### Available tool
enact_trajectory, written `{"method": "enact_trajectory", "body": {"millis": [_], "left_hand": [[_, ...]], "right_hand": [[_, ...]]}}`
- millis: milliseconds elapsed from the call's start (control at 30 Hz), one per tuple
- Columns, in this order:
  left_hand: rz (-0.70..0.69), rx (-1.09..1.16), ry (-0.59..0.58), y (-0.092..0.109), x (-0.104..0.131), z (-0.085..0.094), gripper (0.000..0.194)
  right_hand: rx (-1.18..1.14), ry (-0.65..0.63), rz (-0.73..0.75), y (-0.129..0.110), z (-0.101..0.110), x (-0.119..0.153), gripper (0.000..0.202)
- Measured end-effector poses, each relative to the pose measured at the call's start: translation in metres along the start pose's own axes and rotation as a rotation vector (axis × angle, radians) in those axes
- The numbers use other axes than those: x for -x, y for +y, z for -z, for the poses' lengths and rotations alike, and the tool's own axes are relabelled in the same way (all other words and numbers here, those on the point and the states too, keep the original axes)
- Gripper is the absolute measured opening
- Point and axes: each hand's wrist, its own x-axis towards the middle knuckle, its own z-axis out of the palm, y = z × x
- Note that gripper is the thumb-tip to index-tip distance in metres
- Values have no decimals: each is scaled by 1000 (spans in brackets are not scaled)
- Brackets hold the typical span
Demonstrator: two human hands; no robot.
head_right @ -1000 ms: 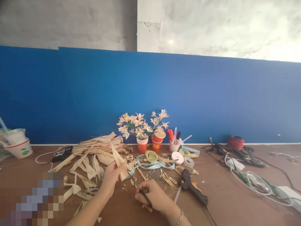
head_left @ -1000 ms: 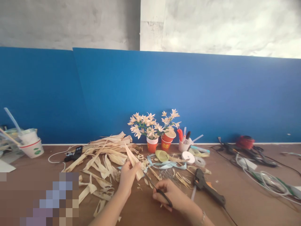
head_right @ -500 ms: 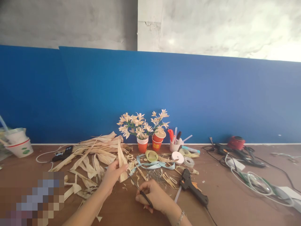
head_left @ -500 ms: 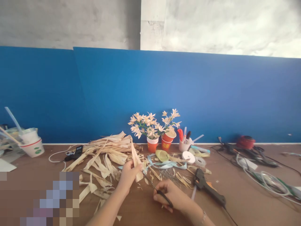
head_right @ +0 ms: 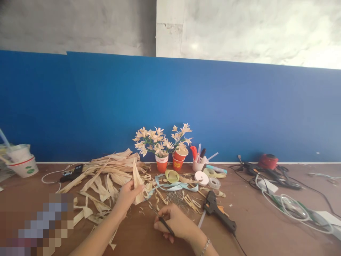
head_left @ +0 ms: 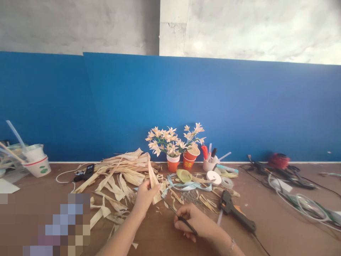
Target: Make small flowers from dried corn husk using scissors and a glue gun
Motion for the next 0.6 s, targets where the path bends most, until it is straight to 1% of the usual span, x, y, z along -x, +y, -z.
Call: {"method": "enact_trajectory", "body": {"millis": [100, 233, 433, 600], "left_hand": [[-16, -20, 22, 0, 0, 1, 31], [-11, -44, 3, 1, 2, 1, 29], [26, -22, -11, 4, 4, -1, 29], [16, -38, -19, 3, 4, -1, 27]], "right_hand": [[-3, -5, -4, 3, -1, -1, 14], [2, -6, -4, 3, -3, -1, 12], [17, -15, 9, 1, -3, -1, 10], [24, -14, 20, 2, -3, -1, 12]]}}
